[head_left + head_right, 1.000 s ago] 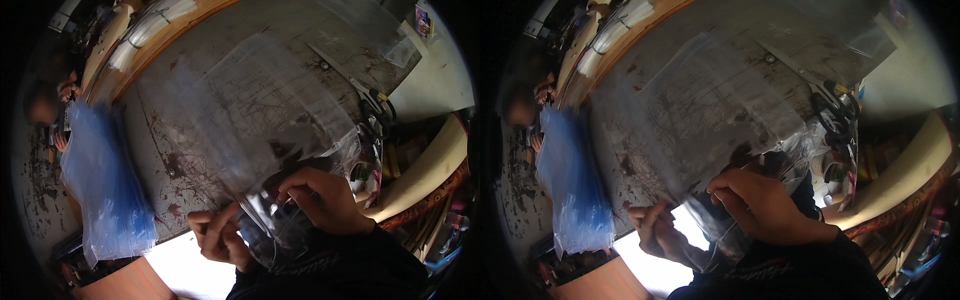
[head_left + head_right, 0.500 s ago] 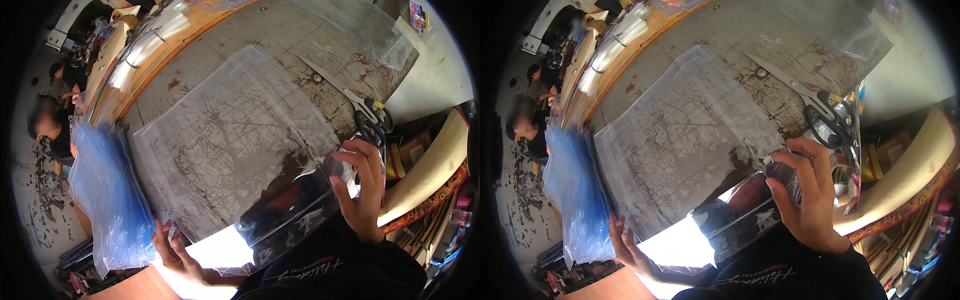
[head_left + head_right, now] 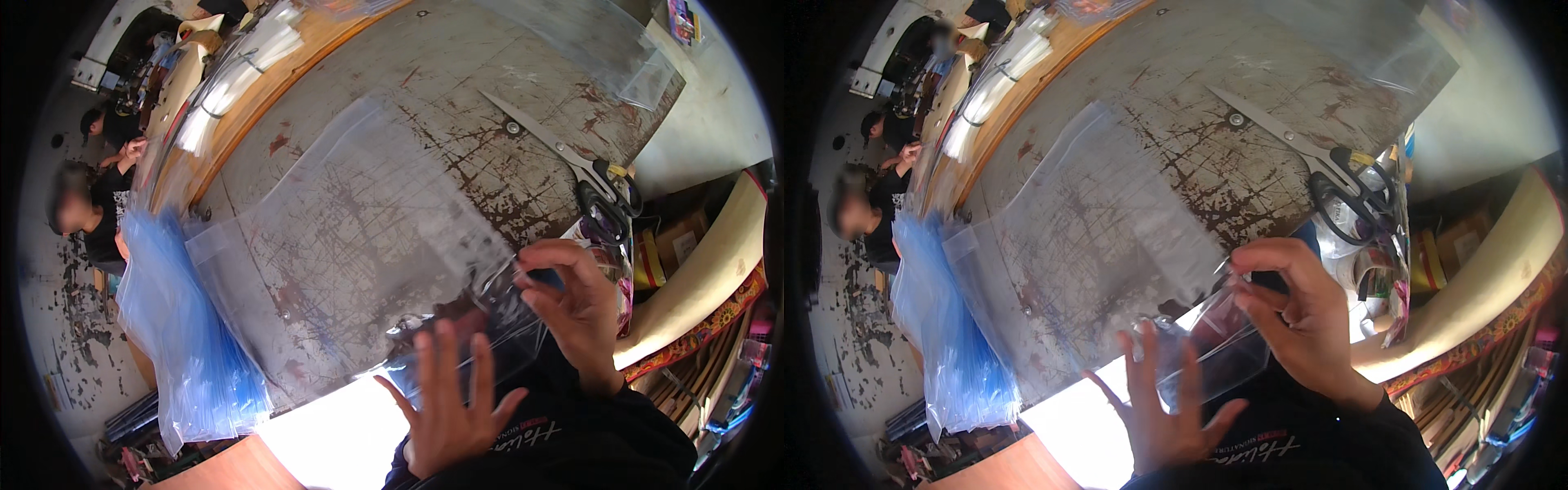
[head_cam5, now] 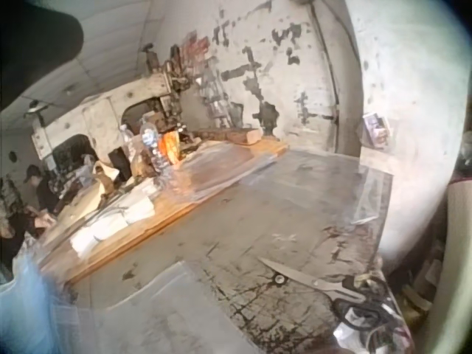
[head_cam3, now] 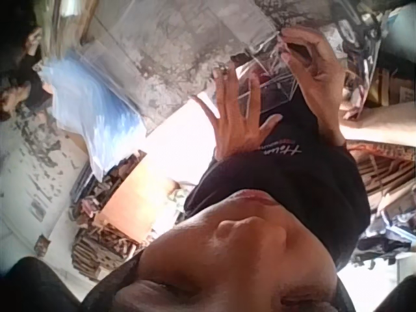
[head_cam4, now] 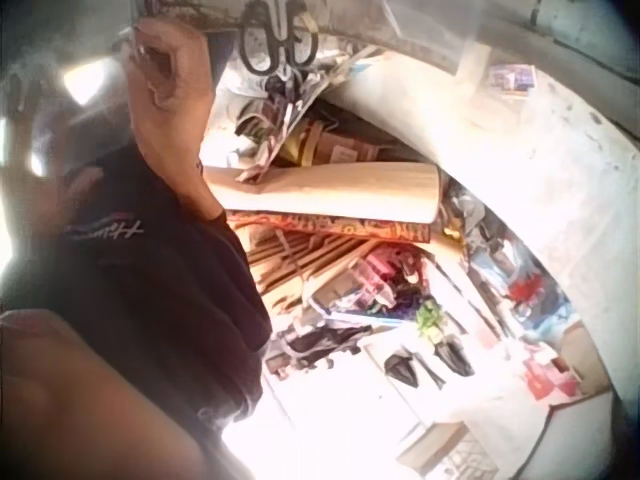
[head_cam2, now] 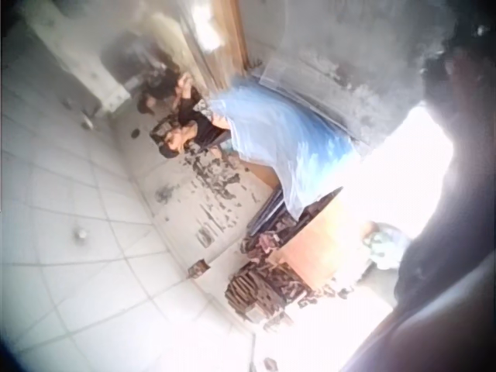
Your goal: The person trims clear plastic sheets on a work table by cutting the edges with a pair of scissors and folding the material by hand.
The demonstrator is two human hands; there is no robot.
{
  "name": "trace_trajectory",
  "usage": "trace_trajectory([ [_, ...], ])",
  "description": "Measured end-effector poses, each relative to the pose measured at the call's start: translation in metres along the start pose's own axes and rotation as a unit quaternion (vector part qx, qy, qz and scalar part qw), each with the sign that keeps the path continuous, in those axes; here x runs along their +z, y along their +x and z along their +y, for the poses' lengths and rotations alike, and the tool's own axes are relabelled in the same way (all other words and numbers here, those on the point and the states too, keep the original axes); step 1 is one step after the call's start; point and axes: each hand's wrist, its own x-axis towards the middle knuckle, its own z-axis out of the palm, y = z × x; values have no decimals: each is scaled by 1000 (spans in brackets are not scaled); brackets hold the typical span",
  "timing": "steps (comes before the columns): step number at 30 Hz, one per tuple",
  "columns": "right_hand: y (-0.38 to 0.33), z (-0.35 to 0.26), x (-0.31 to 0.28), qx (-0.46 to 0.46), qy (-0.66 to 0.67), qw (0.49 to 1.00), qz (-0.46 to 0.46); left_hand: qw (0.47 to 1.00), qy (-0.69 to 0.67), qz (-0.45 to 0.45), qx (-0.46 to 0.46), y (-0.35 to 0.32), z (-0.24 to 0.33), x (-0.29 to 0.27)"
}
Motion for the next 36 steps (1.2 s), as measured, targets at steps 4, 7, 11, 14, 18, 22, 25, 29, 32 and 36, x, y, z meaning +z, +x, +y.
trace_trajectory([
  [4,-2,-5,0,79,-35,996,-22,998,-27,-52,39,21,9,24],
  [7,-3,-4,-2,65,-77,994,-35,998,-22,-36,42,26,7,32],
  [11,-3,-7,3,60,-93,993,-39,997,-60,-19,38,26,3,32],
  [14,-5,-6,1,113,-20,993,-31,993,-113,-10,38,30,2,26],
  [18,-5,-6,2,133,34,990,-33,991,-124,8,47,29,-1,27],
  [22,-5,-3,1,7,-123,992,19,992,-115,-9,50,26,-4,26],
  [25,12,-14,-14,-249,-505,809,168,990,-121,-28,65,28,-5,26],
  [29,34,-14,-25,-242,-599,722,247,993,-105,-14,61,36,-3,27],
  [32,39,-10,-32,-195,-641,721,174,989,-119,74,36,49,-1,46],
  [36,42,-23,-36,-183,-612,755,149,981,-169,70,60,31,-6,24],
])
